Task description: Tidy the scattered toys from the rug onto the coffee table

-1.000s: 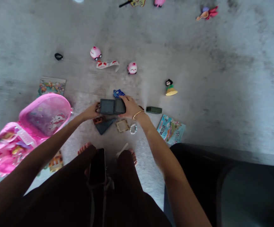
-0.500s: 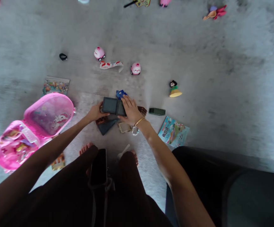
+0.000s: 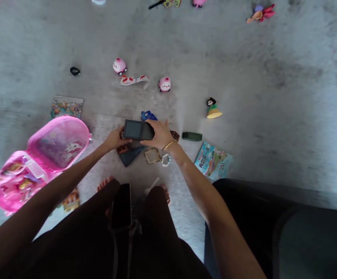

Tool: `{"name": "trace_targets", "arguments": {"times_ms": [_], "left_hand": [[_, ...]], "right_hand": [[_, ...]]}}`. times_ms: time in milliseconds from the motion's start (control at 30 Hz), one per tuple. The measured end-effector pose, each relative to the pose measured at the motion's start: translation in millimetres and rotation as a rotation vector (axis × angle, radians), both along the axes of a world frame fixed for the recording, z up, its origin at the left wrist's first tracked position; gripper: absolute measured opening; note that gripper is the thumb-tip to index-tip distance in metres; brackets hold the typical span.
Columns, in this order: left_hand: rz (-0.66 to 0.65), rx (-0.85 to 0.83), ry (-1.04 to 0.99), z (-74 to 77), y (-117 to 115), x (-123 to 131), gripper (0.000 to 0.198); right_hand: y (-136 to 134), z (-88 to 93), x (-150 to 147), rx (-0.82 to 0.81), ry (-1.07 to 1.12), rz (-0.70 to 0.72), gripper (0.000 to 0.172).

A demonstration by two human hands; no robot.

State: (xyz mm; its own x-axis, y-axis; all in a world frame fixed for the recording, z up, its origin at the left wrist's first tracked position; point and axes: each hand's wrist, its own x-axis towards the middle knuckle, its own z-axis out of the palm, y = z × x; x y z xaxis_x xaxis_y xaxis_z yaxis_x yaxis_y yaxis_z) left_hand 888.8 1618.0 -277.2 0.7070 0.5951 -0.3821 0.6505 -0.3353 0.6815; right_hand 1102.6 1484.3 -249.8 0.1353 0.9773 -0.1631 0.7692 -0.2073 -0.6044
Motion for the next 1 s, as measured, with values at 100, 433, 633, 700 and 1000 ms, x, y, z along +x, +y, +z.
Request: {"name": "trace_targets", "arguments": {"times_ms": [100, 433, 633, 700, 1000], "left_hand": [[-0.013, -0.064, -0.037, -2.2, -4.4, 3.4, 0.074], [0.342, -0.552, -0.025, 4.9, 44.6, -18.0, 0.053], [0.604, -0.840, -0.203, 27.7, 48.9, -21.3, 0.034], [0.563, -0.918, -0.341, 39.3, 45.1, -11.3, 0.031], [0.232, -0.620, -0.362, 64.1, 6.6, 59.4, 0.064]], "right_hand": [[15.8, 14.3, -4.6, 0.001, 0.036, 0.001, 0.084], [29.6, 12.0, -50.7, -0.067, -0.252, 0.033, 0.085], [-11.1, -4.5, -9.6, -0.054, -0.160, -0.131, 0.098], [-30.0, -23.2, 14.9, 0.010, -0.135, -0.304, 0.086], [-85.8, -99.8, 50.3, -0.077, 0.166, -0.381, 0.088]]}}
